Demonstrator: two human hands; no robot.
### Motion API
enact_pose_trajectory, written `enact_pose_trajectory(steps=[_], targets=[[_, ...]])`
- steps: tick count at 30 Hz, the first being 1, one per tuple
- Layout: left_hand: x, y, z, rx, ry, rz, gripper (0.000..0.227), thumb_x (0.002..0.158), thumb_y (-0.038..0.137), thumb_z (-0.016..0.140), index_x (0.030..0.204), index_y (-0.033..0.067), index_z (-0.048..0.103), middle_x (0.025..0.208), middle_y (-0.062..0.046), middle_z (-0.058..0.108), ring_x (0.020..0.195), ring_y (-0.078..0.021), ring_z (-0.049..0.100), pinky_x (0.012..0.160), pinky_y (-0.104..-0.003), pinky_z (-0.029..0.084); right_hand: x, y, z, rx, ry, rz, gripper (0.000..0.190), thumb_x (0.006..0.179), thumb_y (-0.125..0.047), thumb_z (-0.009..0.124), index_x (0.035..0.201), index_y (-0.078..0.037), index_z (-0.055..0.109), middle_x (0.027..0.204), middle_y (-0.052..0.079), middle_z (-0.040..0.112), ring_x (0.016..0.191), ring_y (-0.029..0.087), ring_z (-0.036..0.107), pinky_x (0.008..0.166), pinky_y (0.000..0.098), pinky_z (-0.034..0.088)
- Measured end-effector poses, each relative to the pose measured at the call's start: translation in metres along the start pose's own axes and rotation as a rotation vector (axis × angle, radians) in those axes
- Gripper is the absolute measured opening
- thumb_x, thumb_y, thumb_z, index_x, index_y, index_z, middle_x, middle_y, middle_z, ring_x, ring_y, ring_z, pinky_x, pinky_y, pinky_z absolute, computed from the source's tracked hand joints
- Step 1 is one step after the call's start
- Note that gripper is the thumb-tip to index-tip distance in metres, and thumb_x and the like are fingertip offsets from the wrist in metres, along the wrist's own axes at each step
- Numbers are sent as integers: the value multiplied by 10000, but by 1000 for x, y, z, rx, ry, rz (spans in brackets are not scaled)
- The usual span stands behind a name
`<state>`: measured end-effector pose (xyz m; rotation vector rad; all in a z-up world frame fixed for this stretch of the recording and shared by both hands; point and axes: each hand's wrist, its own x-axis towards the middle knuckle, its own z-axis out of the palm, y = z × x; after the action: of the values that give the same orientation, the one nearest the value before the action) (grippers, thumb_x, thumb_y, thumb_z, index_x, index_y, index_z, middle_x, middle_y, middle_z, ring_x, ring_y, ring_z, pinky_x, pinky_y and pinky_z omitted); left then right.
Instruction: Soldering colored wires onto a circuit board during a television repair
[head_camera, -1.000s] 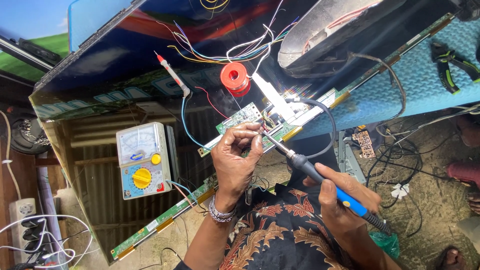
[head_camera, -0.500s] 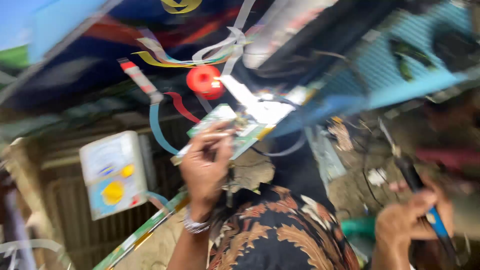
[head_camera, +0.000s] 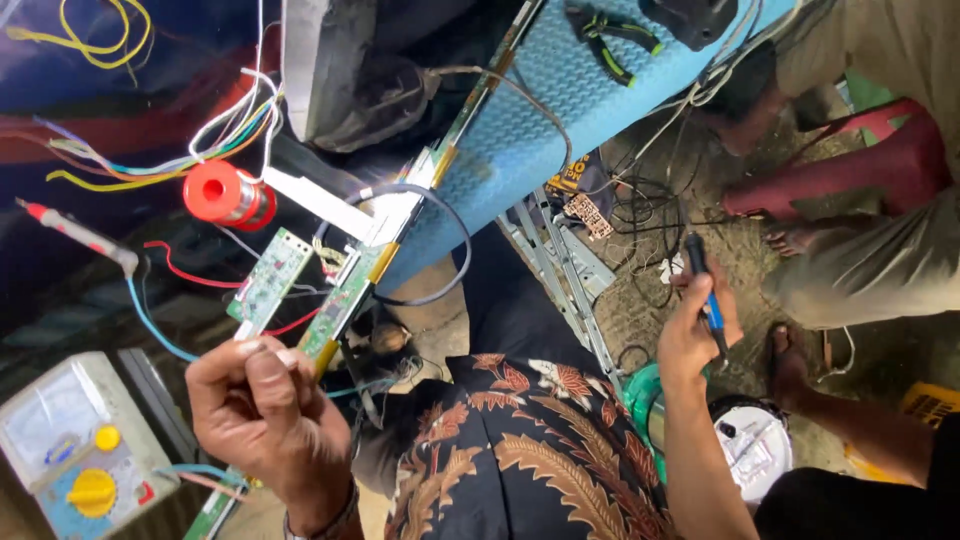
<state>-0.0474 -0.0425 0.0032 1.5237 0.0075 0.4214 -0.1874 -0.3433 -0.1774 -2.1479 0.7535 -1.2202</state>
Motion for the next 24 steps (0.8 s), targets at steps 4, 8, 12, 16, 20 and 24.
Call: enact_pose_trajectory(steps=[4, 8, 12, 16, 20, 24], targets=[[3, 9, 15, -436, -63, -66, 81, 1067, 193, 602, 1065, 127, 557, 752, 25, 412, 549, -34, 250, 486, -205, 193, 1, -35, 2, 442, -71, -1, 344, 1189, -227, 437, 1398, 39, 500, 1063, 283, 647, 873, 356, 700, 823, 463, 633], [13, 19, 12, -857, -104, -226, 61, 1041, 130, 621, 1045, 100, 567, 735, 27, 390, 554, -52, 244, 503, -230, 189, -7, -110, 1, 811, -554, -88, 310, 1031, -25, 558, 1290, -188, 510, 1386, 236, 580, 1289, 391, 675, 1137, 487, 566], [13, 26, -4, -913, -17, -202, 70, 1076, 145, 574, 1134, 112, 555, 759, 46, 420, 566, -26, 297, 509, -169, 240, -12, -203, 47, 1008, -415, -253, 493, 624, -46, 958, 1001, 51, 657, 1102, 294, 735, 991, 417, 778, 960, 501, 602], [11, 33, -29, -1059, 23, -232, 70, 1076, 132, 559, 1133, 97, 541, 773, 25, 412, 570, -34, 308, 516, -175, 271, -23, -263, 55, 1211, -518, -213, 376, 685, 0, 921, 947, 31, 654, 952, 260, 744, 863, 352, 773, 810, 473, 636], [10, 41, -57, -1193, -15, -268, 64, 1060, 118, 588, 1085, 61, 576, 782, -19, 431, 569, -78, 277, 541, -223, 265, -37, -269, 47, 1113, -749, -211, 228, 934, -5, 725, 1075, -105, 576, 1004, 175, 733, 936, 249, 768, 835, 331, 650], [2, 25, -87, -1089, 36, -204, 95, 1048, 125, 619, 1107, 58, 591, 840, -38, 480, 603, -88, 337, 564, -226, 311, -47, -253, 47, 1183, -676, -224, 249, 918, 15, 725, 1093, -94, 585, 967, 211, 721, 872, 270, 771, 727, 316, 698]])
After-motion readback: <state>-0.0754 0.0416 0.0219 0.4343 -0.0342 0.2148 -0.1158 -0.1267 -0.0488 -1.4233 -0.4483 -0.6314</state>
